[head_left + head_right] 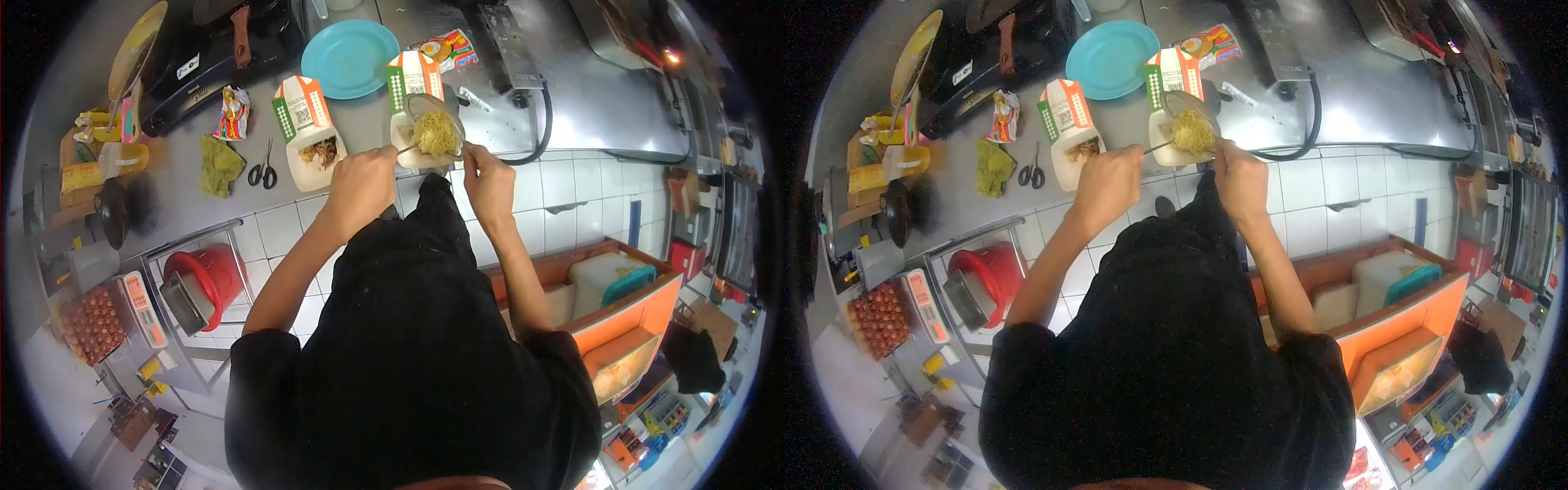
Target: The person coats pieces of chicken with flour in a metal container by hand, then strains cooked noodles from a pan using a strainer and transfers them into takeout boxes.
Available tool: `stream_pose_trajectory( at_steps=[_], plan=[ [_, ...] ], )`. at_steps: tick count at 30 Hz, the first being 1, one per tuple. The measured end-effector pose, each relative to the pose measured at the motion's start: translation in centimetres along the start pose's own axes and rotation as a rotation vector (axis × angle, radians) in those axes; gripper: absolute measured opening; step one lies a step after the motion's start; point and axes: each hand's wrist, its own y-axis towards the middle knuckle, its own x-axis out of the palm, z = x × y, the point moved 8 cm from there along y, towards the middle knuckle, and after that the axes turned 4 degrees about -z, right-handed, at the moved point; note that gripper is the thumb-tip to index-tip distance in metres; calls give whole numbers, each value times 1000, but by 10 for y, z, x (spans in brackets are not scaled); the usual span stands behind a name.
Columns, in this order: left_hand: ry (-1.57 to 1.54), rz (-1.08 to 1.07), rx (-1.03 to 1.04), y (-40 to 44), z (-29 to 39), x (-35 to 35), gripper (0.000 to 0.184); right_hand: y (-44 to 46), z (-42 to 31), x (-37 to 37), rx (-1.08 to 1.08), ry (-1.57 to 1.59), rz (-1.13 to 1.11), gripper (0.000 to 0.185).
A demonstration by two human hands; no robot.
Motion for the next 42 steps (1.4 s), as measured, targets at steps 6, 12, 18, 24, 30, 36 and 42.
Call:
stream_pose_trajectory(
  at_steps=[6,12,18,24,30,36,42],
  plan=[
    [215,-10,34,-8,10,9,11,-17,-16,1,-176,-158,68,23],
    [97,38,-45,-8,9,-8,7,-19,-32,-20,-255,-174,138,24],
    [-252,82,-237,14,-15,-12,16,-27,-60,-32,-111,-76,223,10],
    [-182,23,-322,5,-6,-34,19,-29,-43,-18,26,0,212,7],
    [-538,122,-296,-8,-39,-55,16,-21,34,-45,409,466,332,13],
    [-709,295,-247,75,-62,-83,19,94,60,-144,266,272,434,18],
    [-200,493,-77,254,-43,-132,22,300,75,-196,-155,-3,495,11]
  ],
)
